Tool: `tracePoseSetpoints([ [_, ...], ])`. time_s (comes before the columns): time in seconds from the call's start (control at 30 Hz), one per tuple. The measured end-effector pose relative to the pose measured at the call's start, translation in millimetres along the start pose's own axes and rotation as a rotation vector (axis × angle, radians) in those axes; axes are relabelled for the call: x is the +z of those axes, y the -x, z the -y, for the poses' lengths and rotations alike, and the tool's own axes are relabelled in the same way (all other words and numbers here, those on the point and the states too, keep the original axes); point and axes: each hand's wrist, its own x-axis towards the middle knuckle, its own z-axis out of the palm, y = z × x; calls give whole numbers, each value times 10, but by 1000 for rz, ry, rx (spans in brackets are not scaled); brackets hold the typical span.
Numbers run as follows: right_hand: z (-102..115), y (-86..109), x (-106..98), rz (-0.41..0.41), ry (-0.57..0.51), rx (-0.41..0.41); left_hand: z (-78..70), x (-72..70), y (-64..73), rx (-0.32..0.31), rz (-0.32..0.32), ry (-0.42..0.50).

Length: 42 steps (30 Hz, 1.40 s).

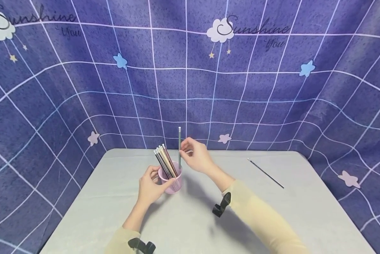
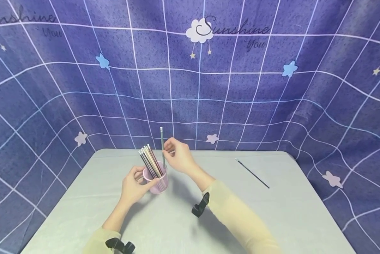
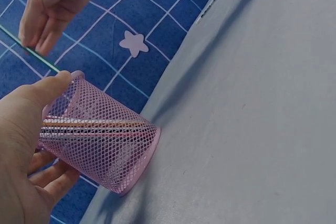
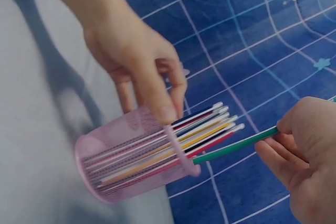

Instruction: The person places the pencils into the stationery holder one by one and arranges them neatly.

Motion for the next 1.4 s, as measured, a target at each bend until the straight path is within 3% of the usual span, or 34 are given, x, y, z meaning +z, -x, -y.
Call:
tracePoseSetpoints([
  [0.27,-142,47,151,46,96,-17,3,-10,10,-1,7,30],
  [0.8,-153,-2,372,87,322,-98,-47,-14,3,13,-2,4],
  [1.4,-84,-31,613,141,522,-72,-12,-29,16,17,-2,32],
])
